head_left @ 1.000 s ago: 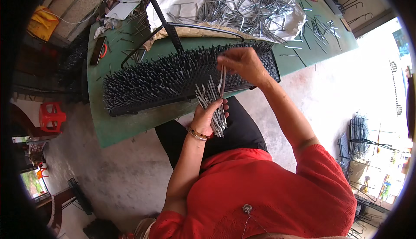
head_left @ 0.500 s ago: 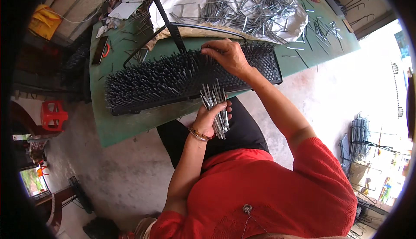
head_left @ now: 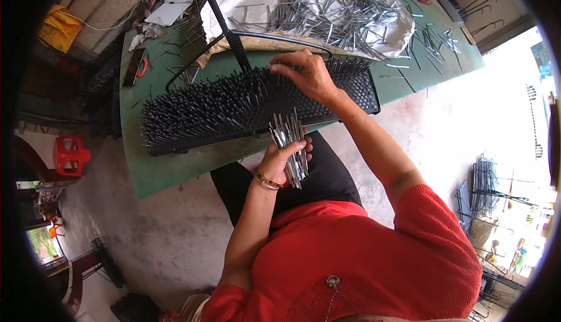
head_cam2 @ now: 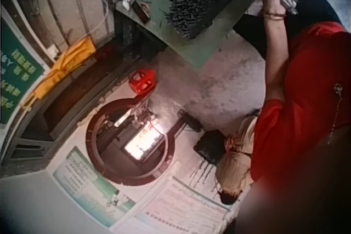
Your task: Inserting long metal spikes into a perforated plastic strip on a workbench.
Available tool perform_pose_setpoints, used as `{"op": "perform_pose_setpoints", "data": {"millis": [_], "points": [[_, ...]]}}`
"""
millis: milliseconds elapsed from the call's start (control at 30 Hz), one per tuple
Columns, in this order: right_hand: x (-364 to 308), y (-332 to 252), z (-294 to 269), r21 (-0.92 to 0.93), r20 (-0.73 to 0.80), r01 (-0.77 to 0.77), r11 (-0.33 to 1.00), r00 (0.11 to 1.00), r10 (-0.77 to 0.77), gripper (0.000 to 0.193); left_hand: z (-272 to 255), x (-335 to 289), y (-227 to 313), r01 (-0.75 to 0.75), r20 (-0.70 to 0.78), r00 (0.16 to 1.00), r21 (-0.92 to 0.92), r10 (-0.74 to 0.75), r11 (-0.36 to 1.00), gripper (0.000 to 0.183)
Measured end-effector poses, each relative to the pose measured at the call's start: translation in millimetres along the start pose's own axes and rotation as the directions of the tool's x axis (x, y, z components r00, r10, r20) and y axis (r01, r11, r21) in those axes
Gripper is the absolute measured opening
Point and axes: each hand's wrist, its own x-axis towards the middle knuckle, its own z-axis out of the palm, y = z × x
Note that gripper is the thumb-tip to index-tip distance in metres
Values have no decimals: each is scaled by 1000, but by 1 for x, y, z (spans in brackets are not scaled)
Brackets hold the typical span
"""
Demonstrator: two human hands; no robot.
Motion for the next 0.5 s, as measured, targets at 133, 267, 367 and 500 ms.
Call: {"op": "perform_pose_setpoints", "data": {"millis": [133,267,367,500], "points": [[-2,3,3,-30,57,48,998,997,-46,17,1,0,1,4,0,1000,5,-4,1000,34],[-4,0,6,-150,121,197,969,976,-180,17,1,-1,1,4,4,1000,-4,-4,1000,33],[-8,1,11,-203,47,200,958,980,-195,18,0,-1,1,11,3,1000,-11,-11,1000,33],[-14,3,13,-192,44,166,967,986,-161,19,0,0,1,21,3,1000,-9,-21,1000,32]]}}
